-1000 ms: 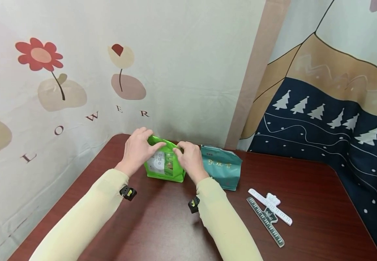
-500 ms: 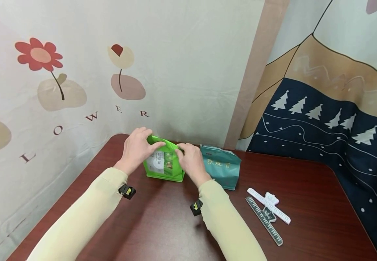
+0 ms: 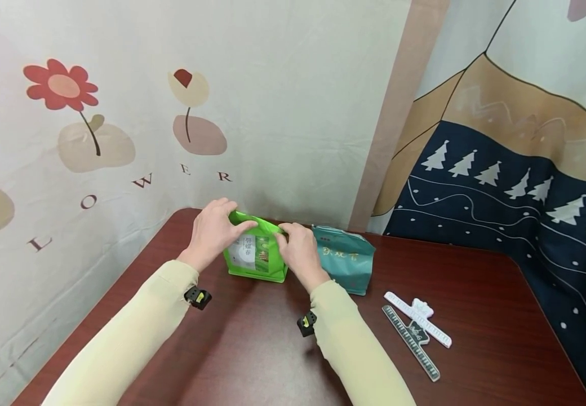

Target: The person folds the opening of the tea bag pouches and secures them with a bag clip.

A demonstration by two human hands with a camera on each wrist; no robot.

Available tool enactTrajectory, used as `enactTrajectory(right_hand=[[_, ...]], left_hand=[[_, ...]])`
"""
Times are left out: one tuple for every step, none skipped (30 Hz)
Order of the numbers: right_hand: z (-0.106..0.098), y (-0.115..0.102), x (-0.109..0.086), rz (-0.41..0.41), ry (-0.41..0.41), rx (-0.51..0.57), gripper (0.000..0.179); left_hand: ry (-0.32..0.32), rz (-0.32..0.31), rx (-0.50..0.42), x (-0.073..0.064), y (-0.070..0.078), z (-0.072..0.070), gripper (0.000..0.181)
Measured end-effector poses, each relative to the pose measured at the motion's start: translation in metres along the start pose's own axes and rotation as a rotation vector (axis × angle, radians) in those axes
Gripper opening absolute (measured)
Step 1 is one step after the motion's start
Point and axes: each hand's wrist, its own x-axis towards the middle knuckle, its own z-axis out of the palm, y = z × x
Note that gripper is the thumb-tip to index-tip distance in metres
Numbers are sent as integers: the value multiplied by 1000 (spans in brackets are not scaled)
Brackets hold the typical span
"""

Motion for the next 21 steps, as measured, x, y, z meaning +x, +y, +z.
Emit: enactTrajectory(right_hand=[[-1,0,-1,6,-8,1,24],[-2,0,-2,9,-15,5,25],[-3,1,-2,8,-20,9,26],[-5,1,-3,7,-27,11,27],[-6,1,-4,1,-31,12,28],[-8,1,-5,-5,-36,15,29],[-9,1,-6,-11,-40,15,29],[-10,2,-7,-20,-42,15,30],[-11,3,-8,-27,-42,16,30],[-12,3,-9,-34,-38,19,31],[-13,4,-10,-43,-32,23,31],[-14,5,-11,-47,-30,26,31],[-15,5,-11,-51,-27,27,31],[-15,6,-12,-55,-25,36,31],[-16,6,-13,-55,-24,45,31],[-17,7,-14,-59,-25,52,30],[-18,7,-15,-62,-26,59,30],[-19,7,-16,-63,-30,65,30],[-19,8,-17,-68,-30,71,30],[-20,8,-18,-72,-32,78,29],[-21,8,-19,-77,-33,78,29]], left_hand=[[-1,0,0,0,0,0,44],[-2,-1,-1,0,0,0,44],[-3,-2,-1,0,0,0,44],[-3,-2,-2,0,-1,0,44],[-6,-3,-1,0,-1,0,44],[-8,-4,-1,0,-1,0,44],[-10,-6,-2,0,-1,0,44],[-15,-9,-2,0,-1,0,44],[-20,-12,-3,0,-1,0,44],[-25,-14,-3,0,-1,0,44],[-32,-18,-4,0,0,0,44],[-38,-20,-4,1,0,0,44],[-43,-24,-4,1,0,0,44],[-49,-27,-5,1,0,0,44],[-52,-31,-7,1,0,-1,44],[-56,-34,-9,2,0,-1,43],[-60,-36,-11,2,1,-1,43],[-63,-39,-13,2,1,-2,43],[-66,-42,-15,2,1,-2,43],[-70,-45,-16,2,1,-3,43],[-75,-48,-15,2,1,-3,43]])
